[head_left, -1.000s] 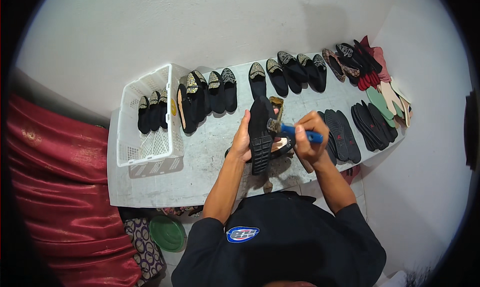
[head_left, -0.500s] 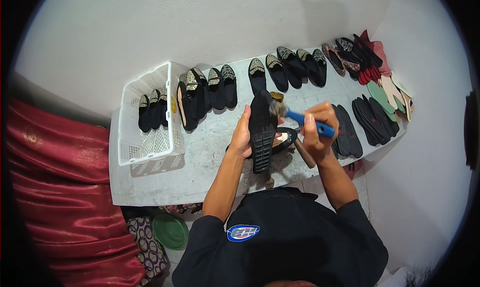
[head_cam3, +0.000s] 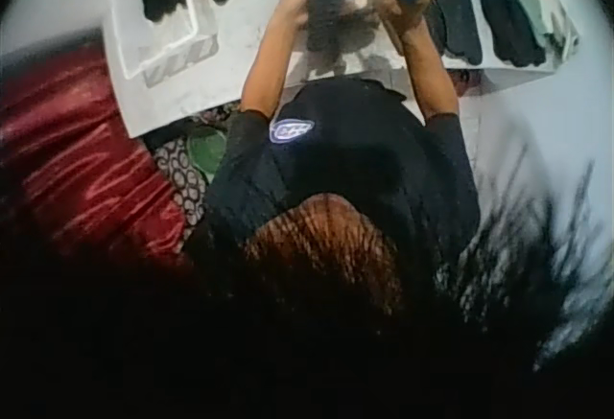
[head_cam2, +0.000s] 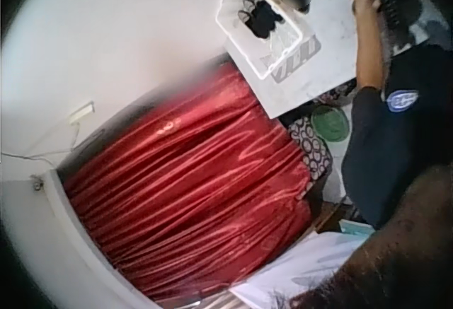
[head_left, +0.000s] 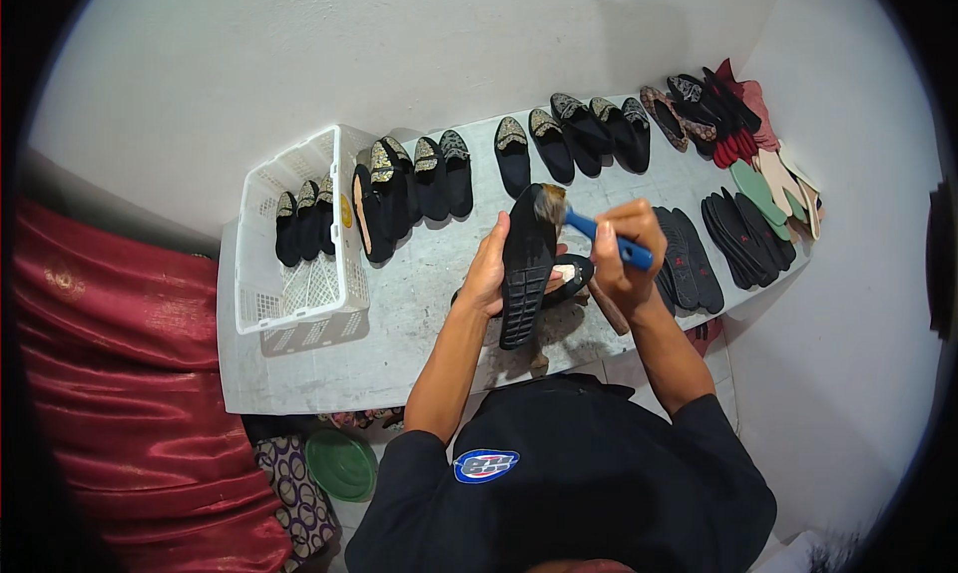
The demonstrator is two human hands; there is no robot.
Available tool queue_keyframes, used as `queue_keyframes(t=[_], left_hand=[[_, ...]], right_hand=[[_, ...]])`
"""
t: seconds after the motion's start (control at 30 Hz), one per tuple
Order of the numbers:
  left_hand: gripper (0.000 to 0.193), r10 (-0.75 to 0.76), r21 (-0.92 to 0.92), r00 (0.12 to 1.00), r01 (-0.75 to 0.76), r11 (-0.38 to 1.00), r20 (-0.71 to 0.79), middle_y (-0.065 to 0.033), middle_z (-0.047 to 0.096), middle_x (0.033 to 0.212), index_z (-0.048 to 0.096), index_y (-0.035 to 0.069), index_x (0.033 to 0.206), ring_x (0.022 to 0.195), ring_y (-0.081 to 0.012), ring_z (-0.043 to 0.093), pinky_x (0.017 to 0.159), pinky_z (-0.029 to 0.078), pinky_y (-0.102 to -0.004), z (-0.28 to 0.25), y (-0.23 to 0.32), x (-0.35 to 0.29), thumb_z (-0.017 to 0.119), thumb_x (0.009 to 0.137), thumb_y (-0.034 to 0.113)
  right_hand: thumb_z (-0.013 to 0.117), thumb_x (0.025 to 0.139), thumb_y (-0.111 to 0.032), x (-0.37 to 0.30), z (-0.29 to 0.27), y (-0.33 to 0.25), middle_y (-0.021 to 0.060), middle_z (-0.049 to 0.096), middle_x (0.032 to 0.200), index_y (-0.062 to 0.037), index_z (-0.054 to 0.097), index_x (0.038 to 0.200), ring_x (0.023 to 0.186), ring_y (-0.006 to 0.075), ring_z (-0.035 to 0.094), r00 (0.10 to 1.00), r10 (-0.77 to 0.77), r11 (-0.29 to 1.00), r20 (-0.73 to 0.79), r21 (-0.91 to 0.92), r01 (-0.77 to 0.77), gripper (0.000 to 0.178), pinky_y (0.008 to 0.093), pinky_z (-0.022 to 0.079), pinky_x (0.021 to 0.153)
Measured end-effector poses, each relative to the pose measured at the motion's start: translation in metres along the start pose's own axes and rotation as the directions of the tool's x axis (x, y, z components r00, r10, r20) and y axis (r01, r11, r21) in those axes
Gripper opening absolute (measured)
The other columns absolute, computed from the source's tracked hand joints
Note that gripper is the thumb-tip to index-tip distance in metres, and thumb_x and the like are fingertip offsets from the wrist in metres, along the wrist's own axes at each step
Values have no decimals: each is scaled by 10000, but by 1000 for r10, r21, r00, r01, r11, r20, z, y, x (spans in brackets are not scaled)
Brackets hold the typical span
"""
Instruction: The person applies adhesive to a shoe sole using a brush, joins the sole to a shoe upper, and secures them by hammering the sole with a hammer.
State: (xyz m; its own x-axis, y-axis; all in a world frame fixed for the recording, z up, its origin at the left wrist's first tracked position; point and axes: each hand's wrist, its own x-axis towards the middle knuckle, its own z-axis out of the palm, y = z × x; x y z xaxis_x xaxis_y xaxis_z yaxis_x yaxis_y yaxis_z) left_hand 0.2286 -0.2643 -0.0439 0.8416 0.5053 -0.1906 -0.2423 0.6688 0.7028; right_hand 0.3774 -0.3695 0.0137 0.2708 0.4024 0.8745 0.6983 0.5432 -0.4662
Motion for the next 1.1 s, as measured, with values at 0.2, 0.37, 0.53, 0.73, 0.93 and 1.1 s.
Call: queue_keyframes(t=[0.2,0.37,0.53,0.73,0.93,1.1], left_hand=[[679,-76,-186,994,88,979,73,-208,639,1068,490,-16,1283,926,-317,694,696,638,-430,10,6,-4,362,988,583],[665,-121,-86,993,122,989,16,-209,633,1091,478,15,1321,953,-305,692,687,636,-426,5,-6,-5,338,997,579],[639,-118,-127,990,127,984,77,-148,587,1251,409,33,1405,1008,-265,663,685,637,-388,7,8,-3,367,1007,532],[670,6,27,986,-11,1000,166,-134,544,1339,411,25,1412,997,-255,667,700,632,-398,4,7,-3,343,1004,552],[621,-41,19,997,40,999,62,-184,584,1249,432,32,1391,986,-278,677,694,634,-397,-3,25,-8,348,1014,518],[610,-100,67,994,96,993,49,-223,613,1134,447,34,1371,985,-318,680,685,635,-418,-5,25,-10,370,1009,519]], right_hand=[[667,788,36,-2,6,5,153,624,846,-2,568,863,627,234,637,980,-194,974,55,-106,199,130,325,529,536],[638,802,33,-24,-12,3,152,624,820,-9,545,872,600,236,610,998,-38,996,48,-83,42,124,324,496,515],[620,818,29,7,-16,0,146,616,809,-11,538,862,627,224,593,1000,-31,996,3,-87,31,100,315,474,563],[655,781,42,15,-9,6,135,626,791,-22,554,818,557,228,597,991,-112,991,69,-59,116,125,306,471,495],[647,762,46,-5,-21,14,119,607,732,-14,556,781,544,217,594,974,-98,995,207,6,99,111,307,459,480],[623,808,25,36,-17,1,131,624,756,-16,563,804,607,214,609,998,-60,998,8,22,60,74,318,480,536]])
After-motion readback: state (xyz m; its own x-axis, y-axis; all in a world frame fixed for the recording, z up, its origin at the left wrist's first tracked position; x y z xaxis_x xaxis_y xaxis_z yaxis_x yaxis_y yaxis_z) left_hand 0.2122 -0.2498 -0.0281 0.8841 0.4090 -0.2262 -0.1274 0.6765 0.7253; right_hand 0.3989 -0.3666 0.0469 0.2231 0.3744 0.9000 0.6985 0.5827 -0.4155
